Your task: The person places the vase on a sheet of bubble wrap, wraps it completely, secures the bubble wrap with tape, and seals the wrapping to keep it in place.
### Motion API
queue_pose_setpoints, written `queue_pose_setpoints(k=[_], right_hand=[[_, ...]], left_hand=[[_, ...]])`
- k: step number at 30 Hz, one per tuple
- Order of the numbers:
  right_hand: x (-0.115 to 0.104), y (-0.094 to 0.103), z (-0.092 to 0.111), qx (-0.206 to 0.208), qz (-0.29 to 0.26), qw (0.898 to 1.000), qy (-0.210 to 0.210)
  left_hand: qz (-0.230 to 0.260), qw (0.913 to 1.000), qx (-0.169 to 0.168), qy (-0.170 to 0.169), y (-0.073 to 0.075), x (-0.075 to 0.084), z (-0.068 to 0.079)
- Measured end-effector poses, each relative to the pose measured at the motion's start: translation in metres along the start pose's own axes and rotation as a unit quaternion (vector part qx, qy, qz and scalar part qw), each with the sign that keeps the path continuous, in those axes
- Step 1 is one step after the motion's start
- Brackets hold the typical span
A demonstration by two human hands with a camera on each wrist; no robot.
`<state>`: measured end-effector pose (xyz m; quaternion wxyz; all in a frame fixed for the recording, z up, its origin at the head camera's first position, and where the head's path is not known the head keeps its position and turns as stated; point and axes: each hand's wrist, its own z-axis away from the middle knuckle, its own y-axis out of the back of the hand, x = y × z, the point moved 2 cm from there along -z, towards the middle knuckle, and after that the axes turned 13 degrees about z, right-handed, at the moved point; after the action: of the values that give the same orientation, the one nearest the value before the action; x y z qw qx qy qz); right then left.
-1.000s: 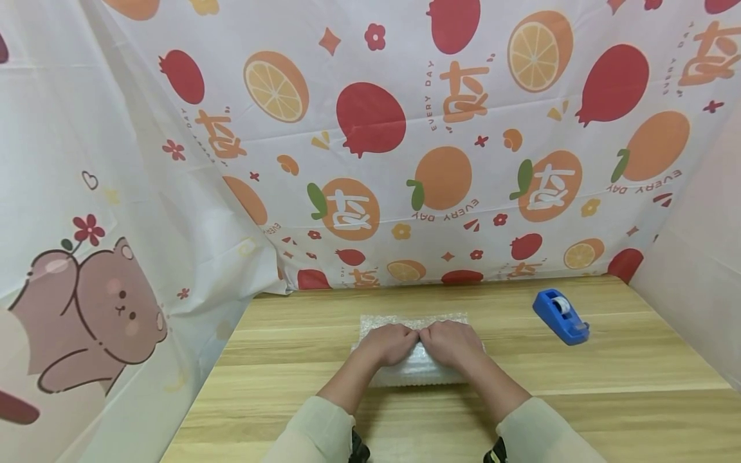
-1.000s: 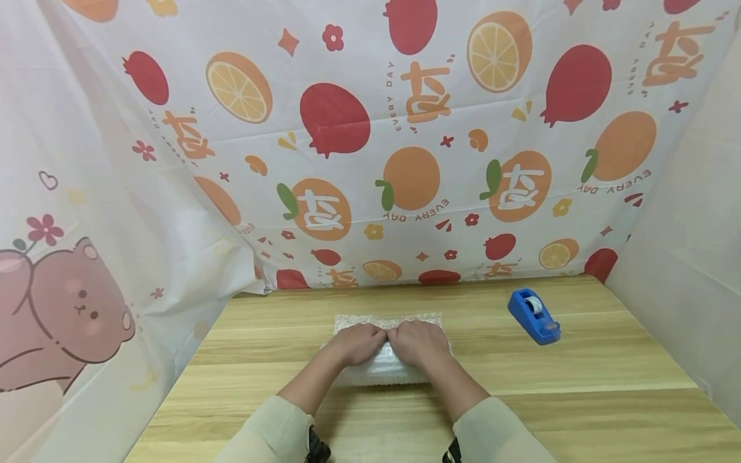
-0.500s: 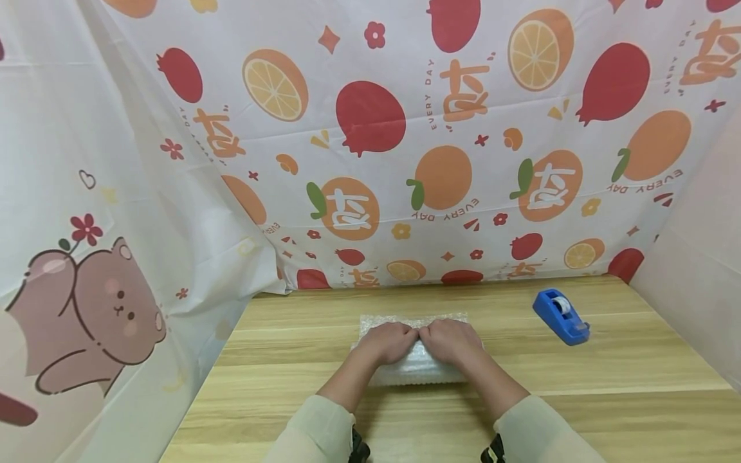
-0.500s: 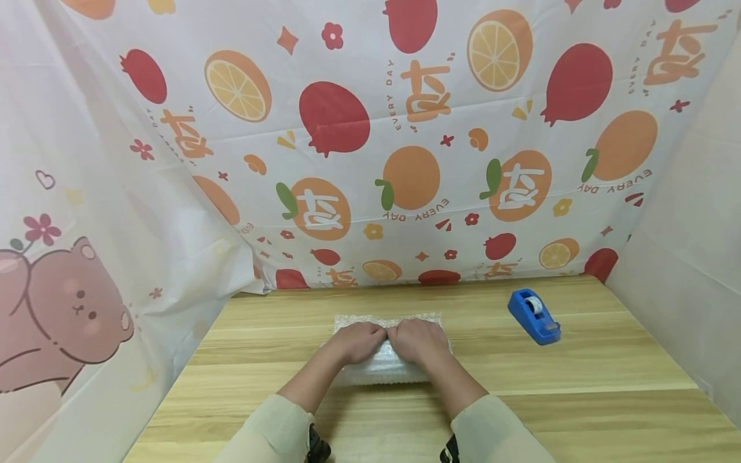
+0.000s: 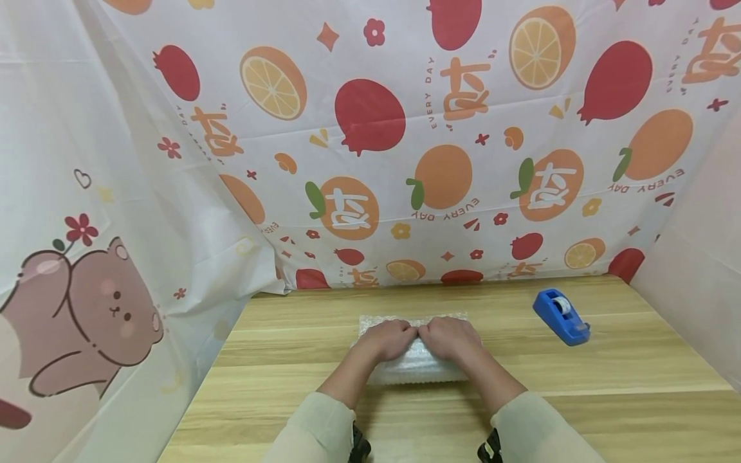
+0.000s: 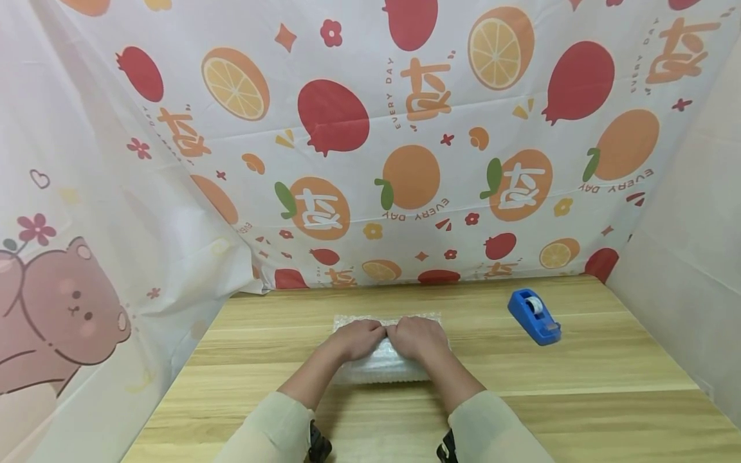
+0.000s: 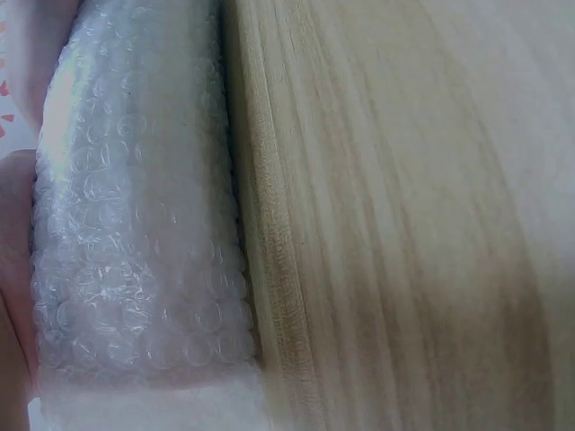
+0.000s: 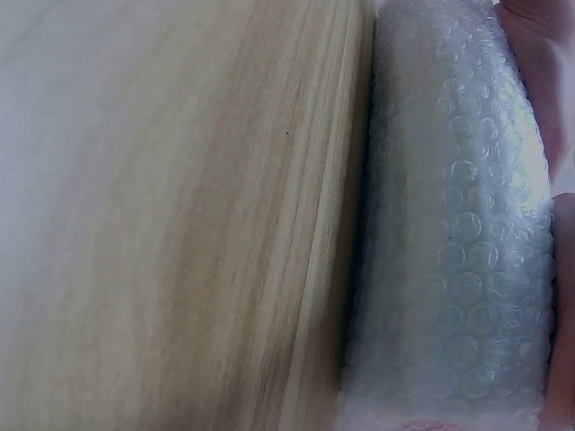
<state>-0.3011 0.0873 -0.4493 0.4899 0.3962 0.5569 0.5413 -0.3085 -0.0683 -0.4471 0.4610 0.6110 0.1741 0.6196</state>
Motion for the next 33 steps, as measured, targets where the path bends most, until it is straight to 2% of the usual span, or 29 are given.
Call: queue_pose_setpoints(k=[8,16,21,25,33], right_hand=[[-0.0003,0.0029,-0.0007,-0.022,-0.001,1.0,-0.002],[0.0002,0.0024,-0.0029,-0.03,0.001,1.0,0.002],[0.0001,0.0032,-0.0028,-0.037,-0.002,0.999,0.001],[0.0,0.0039,-0.0028,-0.039,-0.001,0.999,0.0],[-0.0005,0.006,-0.0029,-0.043,-0.006,0.999,-0.004]], left_hand=[[0.044,0.9986,0.023,-0.019,0.0019,-0.001,0.0002],[0.003,0.999,0.033,-0.029,0.0009,-0.0006,-0.0026],[-0.022,0.9978,0.059,-0.023,0.0,-0.0006,-0.0034],[-0.02,0.9969,0.073,-0.022,-0.0003,-0.0013,-0.0035],[0.009,0.9969,0.073,-0.027,0.0008,-0.0019,-0.0037]])
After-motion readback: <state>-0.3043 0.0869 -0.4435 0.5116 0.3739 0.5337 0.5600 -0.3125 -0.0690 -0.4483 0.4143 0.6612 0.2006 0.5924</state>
